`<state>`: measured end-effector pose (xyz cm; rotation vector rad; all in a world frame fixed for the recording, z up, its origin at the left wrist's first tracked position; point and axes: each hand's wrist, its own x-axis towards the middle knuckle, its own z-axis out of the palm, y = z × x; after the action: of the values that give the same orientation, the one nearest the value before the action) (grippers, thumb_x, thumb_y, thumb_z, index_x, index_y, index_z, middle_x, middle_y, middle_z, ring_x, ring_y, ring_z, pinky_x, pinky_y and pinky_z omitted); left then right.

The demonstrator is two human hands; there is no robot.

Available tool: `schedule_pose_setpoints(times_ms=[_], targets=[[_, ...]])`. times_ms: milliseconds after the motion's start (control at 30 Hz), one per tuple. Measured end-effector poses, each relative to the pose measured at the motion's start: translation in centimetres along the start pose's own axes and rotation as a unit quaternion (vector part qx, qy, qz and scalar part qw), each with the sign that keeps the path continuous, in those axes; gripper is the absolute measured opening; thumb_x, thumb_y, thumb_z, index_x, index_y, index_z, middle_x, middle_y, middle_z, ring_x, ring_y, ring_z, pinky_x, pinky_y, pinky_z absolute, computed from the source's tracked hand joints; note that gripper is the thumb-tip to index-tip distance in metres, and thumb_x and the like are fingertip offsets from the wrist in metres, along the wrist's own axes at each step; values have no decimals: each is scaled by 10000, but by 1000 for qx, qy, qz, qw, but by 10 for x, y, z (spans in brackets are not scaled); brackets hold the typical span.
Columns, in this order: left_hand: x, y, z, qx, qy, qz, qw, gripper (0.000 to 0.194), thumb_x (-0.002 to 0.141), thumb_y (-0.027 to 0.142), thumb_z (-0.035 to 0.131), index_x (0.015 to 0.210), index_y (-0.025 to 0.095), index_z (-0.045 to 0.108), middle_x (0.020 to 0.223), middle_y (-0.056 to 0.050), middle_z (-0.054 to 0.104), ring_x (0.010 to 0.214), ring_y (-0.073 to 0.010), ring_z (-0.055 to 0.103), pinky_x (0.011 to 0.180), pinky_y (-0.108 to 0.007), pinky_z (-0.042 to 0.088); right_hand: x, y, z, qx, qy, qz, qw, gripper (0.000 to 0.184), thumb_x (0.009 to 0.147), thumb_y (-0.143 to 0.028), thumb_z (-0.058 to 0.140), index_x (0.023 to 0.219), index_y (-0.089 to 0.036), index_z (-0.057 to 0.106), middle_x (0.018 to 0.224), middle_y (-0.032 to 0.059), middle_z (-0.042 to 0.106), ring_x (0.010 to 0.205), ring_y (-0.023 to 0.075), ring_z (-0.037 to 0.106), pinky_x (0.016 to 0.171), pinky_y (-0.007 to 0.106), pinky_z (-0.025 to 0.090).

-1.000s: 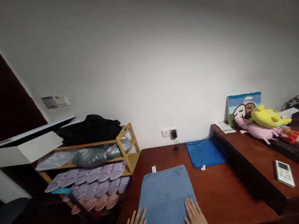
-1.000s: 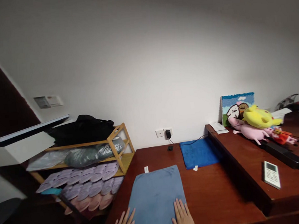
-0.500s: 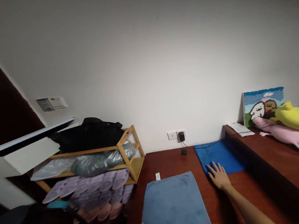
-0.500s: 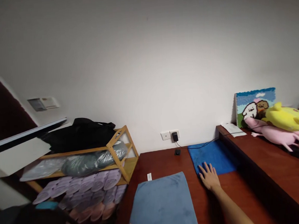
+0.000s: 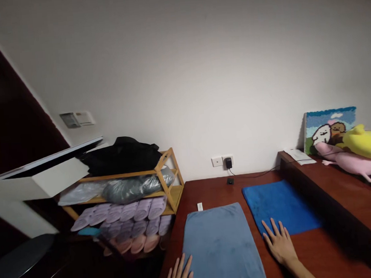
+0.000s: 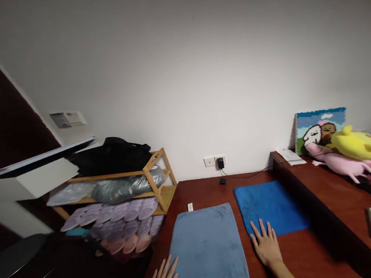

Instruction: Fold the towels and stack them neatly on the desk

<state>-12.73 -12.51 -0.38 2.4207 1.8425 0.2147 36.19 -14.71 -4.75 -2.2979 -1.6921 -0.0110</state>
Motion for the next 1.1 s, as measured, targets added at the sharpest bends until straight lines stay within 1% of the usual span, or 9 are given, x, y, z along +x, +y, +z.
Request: schedule_pose_setpoints(times_ms=[133,333,467,567,667,767,833,967,1100], targets=[[-5,9,-15,32,-6,2,999,530,1047,426,306,1573,360,319,1669,25,290,1548,-235,279,1263,-528,260,-64,-6,-1,22,35,-22,999,641,956,-612,360,1512,-328,507,1636,75,395,1519,410,279,1177,634,276],[-18,-12,-32,48,-24,-4,999,559,1030,443,327,1571,312,376,1669,7,316,1549,-248,280,1269,-528,236,-135,-16,11,67,114,-53,990,560,963,-590,382,1457,-400,563,1588,44,470,1493,435,330,1101,705,344],[-46,-25,-33,-3,56,57,997,531,1028,477,374,1522,315,484,1607,-1,472,1485,-235,423,1235,-451,356,-146,-43,-8,68,103,-18,992,562,968,-550,397,1440,-322,600,1566,104,494,1450,459,394,1090,714,363],[-69,-28,-24,-21,70,82,994,496,975,509,506,1441,355,577,1517,-2,586,1394,-259,541,1162,-422,468,-145,-77,-26,92,63,-121,986,550,977,-421,446,1515,-322,503,1605,57,448,1459,348,418,1175,577,366],[-81,-29,-17,-18,60,86,994,475,948,359,518,1417,365,592,1491,13,610,1367,-248,571,1139,-400,498,-147,-106,-31,91,6,-242,966,646,893,-189,522,1527,-305,481,1565,38,509,1411,266,490,1173,428,401],[-84,-29,-19,3,68,72,995,499,925,170,416,1318,339,672,1366,5,702,1283,-209,639,1093,-338,533,-153,-117,-29,64,9,-248,967,635,837,-17,483,1400,-275,622,1384,66,671,1245,251,631,1045,354,491],[-86,-31,-27,15,68,70,995,495,911,128,401,1227,328,726,1249,-5,760,1197,-201,691,1053,-308,555,-158,-117,-36,72,26,-259,963,579,856,8,453,1303,-282,682,1273,54,725,1142,229,680,973,313,512],[-102,-35,-56,-37,51,77,995,442,929,201,411,1188,324,748,1204,6,784,1138,-202,722,1030,-290,563,-169,-109,-84,140,-12,-293,946,421,949,-91,435,1185,-308,708,1056,4,756,939,173,705,834,236,513],[-126,-33,-107,-152,46,28,987,407,934,352,433,1209,353,733,1235,54,772,1141,-206,722,1007,-276,564,-179,-98,-169,215,-77,-293,928,307,1034,-260,438,1190,-331,693,971,3,743,895,178,701,792,235,504]])
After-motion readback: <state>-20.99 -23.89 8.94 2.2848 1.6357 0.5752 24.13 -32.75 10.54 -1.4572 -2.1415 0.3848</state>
